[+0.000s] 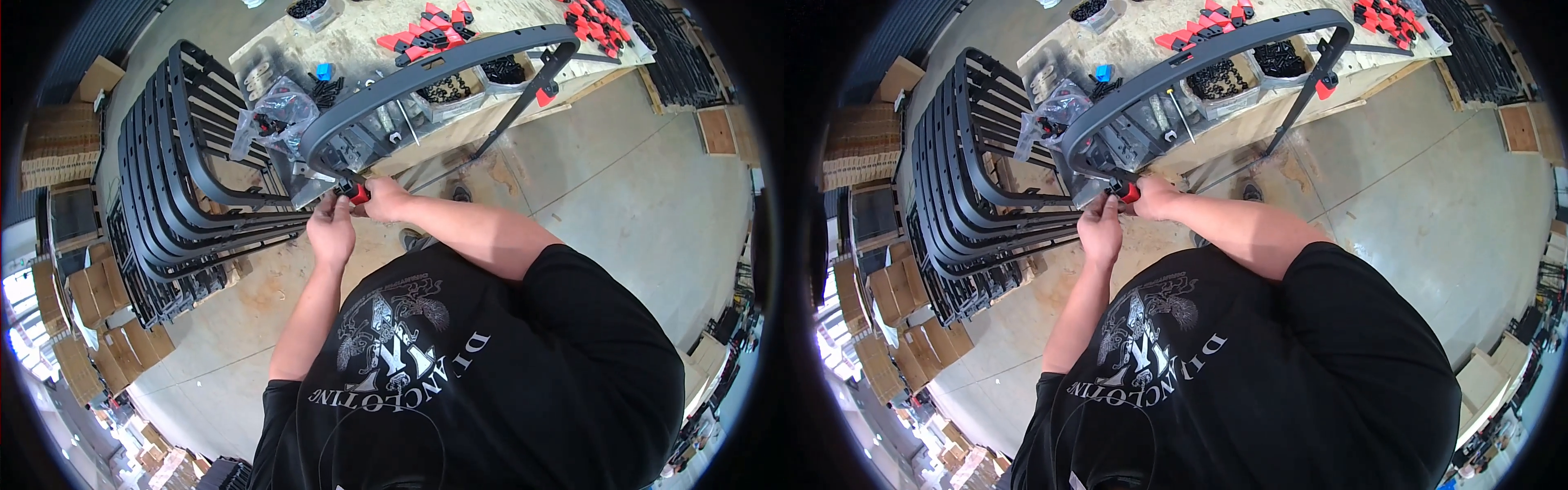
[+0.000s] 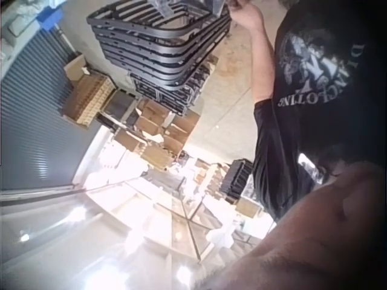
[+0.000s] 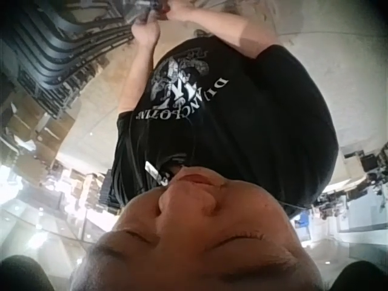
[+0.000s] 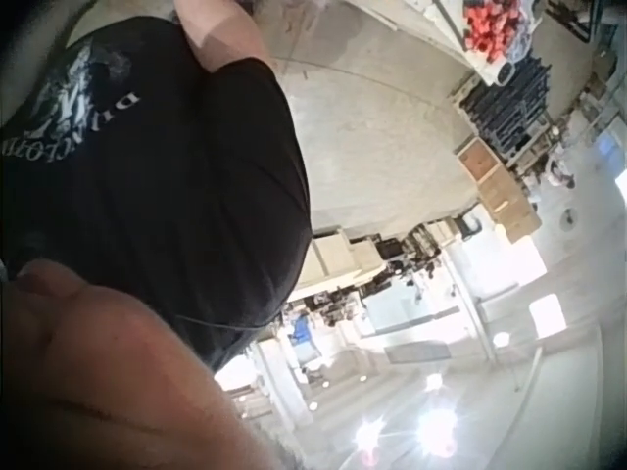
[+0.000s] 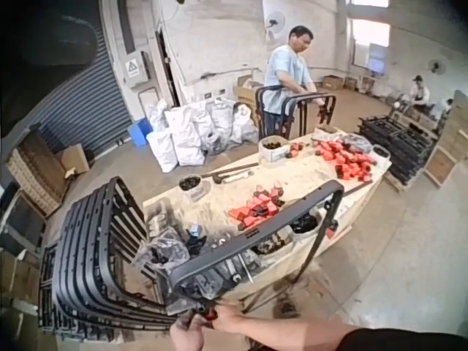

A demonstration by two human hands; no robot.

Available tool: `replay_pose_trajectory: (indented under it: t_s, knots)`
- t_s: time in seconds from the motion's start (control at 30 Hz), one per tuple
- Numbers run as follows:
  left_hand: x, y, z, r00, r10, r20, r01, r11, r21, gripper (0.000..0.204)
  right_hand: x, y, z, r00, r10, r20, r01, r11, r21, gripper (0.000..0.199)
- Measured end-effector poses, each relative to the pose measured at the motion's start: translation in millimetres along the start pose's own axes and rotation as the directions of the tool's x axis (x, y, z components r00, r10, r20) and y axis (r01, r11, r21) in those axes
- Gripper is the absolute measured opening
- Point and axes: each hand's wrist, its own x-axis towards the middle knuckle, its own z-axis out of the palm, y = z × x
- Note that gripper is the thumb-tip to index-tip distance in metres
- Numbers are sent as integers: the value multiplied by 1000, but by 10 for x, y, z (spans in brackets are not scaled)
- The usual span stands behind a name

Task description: The recorder is attaching plastic clips and tightening bolts onto a metal frame using a hex key and a wrench.

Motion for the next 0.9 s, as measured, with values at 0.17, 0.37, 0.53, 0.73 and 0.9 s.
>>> replay_pose_trajectory:
  t_s: [0.17,0.37,0.53,0.73,0.9]
  knots:
    - [-85,-139,4,997,40,66,-36,998,-50,49,-20,38,30,999,-12,42,11,1000,23,55]
    - [-119,-118,41,982,66,177,-45,992,-121,59,-43,80,8,999,-34,28,33,999,20,55]
    - [-17,-214,-11,988,124,89,-121,992,-34,49,-33,205,-23,981,-43,-188,61,994,92,48]
    - [-270,253,-133,847,528,61,-525,815,244,30,-484,-140,-503,915,-129,383,-344,250,905,47]
    - [-256,424,-115,690,659,300,-718,571,397,27,-588,-241,-518,908,-141,393,-345,276,897,61]
